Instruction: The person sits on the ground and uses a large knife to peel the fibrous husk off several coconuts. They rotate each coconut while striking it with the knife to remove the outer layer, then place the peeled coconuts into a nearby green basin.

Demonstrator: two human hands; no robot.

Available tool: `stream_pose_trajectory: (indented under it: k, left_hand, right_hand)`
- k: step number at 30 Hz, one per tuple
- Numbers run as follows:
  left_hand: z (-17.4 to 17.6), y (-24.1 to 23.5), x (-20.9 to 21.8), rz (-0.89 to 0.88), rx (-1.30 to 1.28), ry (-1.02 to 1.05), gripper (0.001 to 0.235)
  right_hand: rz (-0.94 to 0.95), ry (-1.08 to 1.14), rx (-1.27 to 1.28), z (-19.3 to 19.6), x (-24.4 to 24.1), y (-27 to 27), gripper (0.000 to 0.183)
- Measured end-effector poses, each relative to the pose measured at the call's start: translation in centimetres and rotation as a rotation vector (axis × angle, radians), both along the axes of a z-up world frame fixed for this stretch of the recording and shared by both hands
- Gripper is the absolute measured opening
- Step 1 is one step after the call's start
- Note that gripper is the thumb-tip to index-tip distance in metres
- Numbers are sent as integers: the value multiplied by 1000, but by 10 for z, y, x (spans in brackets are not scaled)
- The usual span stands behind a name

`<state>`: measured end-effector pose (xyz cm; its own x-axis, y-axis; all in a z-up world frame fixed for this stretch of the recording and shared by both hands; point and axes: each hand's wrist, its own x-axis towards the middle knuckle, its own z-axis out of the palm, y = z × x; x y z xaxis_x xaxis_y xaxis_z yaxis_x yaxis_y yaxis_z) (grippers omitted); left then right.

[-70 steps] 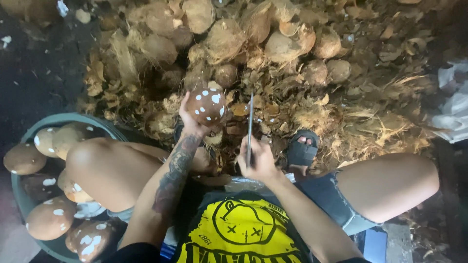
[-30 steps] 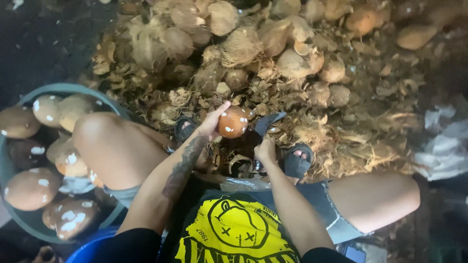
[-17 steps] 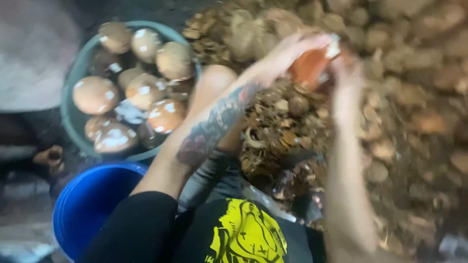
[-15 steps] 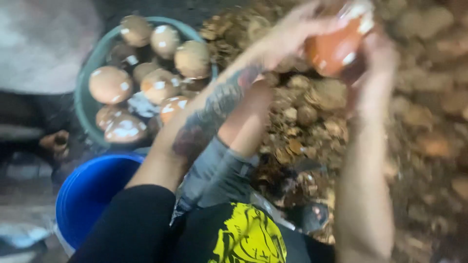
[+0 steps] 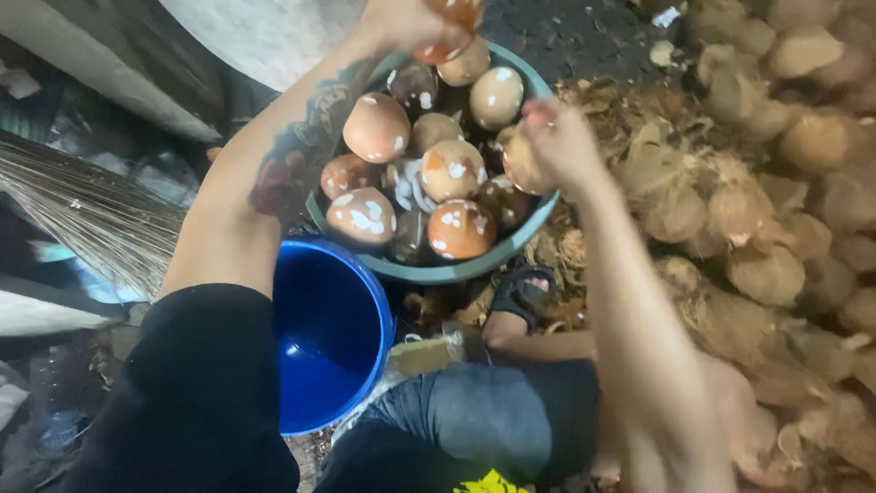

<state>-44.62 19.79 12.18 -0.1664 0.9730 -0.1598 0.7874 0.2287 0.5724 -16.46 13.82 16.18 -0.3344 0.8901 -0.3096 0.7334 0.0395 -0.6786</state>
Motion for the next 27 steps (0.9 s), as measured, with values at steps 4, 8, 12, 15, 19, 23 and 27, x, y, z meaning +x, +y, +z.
stream_pose_trajectory:
  k: [4,8,12,15,19,23,27]
  left_hand:
    - [-69,12,-48,28,242,169,85]
    - [-108,17,-59,74,196,87,107]
    - [-118,2,-42,209,118,25,106]
    - [-157,5,-63,233,346,78,98]
    - [-148,-10,-66,265,378,148,87]
    - [-134,-19,-68,320,289,-26,76]
    - [-132,12,-71,233,451,29,29]
  right_hand:
    - [48,-26,-25,-86,-6,9,43]
    - [191,-101,90,-89,-11,7,37]
    - [90,-52,-1,-84,-13,8,34]
    - [108,-9,-10,-74,-19,1,29]
    - [107,-39,-33,-74,-20,-3,33]
    - [68,-22,-37,-77,-16,-7,31]
    - [-21,-14,-115,-49,-2,-17,29]
